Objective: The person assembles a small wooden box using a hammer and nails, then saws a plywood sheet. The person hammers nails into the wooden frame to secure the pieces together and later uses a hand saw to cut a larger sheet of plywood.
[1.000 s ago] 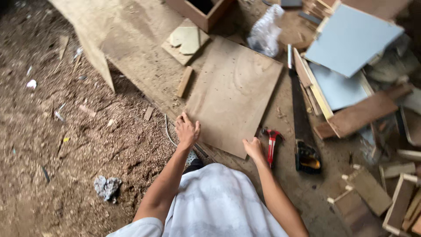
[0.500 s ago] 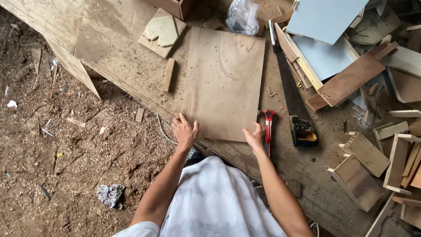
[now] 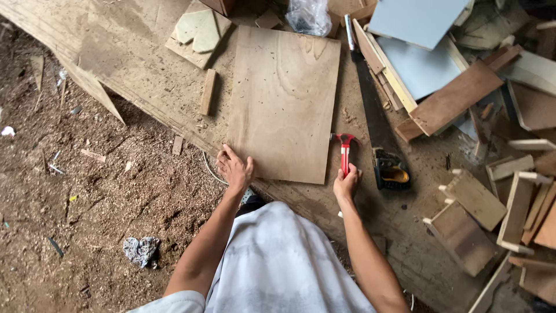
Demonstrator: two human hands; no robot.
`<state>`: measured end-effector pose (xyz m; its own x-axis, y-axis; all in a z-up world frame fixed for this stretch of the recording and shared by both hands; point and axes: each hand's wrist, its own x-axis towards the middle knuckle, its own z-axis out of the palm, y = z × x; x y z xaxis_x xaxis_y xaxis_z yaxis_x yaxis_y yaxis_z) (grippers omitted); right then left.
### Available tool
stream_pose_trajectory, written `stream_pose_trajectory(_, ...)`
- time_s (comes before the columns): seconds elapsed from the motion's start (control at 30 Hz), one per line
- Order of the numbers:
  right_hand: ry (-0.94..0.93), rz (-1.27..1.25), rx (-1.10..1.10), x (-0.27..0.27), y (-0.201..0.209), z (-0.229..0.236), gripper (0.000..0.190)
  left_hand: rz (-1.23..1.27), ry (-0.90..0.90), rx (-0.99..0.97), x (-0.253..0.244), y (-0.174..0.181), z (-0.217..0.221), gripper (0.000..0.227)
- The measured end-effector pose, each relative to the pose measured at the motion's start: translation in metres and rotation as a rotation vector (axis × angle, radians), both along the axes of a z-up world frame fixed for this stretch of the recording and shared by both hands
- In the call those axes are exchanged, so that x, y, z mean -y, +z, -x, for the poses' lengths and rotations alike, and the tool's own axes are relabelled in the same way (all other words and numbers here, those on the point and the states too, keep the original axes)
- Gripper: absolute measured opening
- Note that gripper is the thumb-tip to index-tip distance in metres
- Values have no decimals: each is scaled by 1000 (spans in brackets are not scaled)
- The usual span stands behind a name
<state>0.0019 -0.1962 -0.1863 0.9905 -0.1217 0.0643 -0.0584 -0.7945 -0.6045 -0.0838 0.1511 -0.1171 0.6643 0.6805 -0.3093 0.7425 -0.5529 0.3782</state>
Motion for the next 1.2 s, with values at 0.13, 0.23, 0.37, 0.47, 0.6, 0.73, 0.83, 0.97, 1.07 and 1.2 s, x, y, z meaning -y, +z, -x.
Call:
stream_pose_trajectory(0.13, 4, -289, -116, -6, -5, -35, 36, -53, -83, -47, 6, 3, 6, 107)
stream_pose_trajectory(0.23, 127, -661, -336, -7, 0, -67, 26, -145, -162, -11, 13, 7, 4, 104)
stream_pose_trajectory(0.37, 301, -53, 43, 10, 29, -70, 26, -98, -164, -124, 33, 9, -7, 100)
stream_pose_trajectory(0.47, -24, 232, -72, 26, 55, -48, 62, -149, -305, 105, 54, 11, -18, 97)
stream_pose_trajectory(0.6, -100, 390, -229, 58, 62, -26, 81, -210, -415, 282, 84, 9, -42, 82)
stream_pose_trajectory(0.73, -77, 253, -325, 90, 50, -31, 82, -152, -493, 242, 99, 13, -59, 76)
stream_pose_trajectory(0.83, 12, 167, -181, 95, 51, -31, 64, -52, -455, 225, 93, 23, -56, 73)
stream_pose_trajectory(0.97, 29, -203, -17, 69, 62, -14, 38, 43, -191, 39, 51, 27, -53, 67)
stream_pose_trajectory(1.07, 55, -332, 110, 35, 73, 10, 30, -92, -25, 159, 14, 18, -50, 90)
stream_pose_trajectory(1.2, 95, -196, 313, 5, 100, 19, 25, 49, 15, 58, -13, 8, -46, 96)
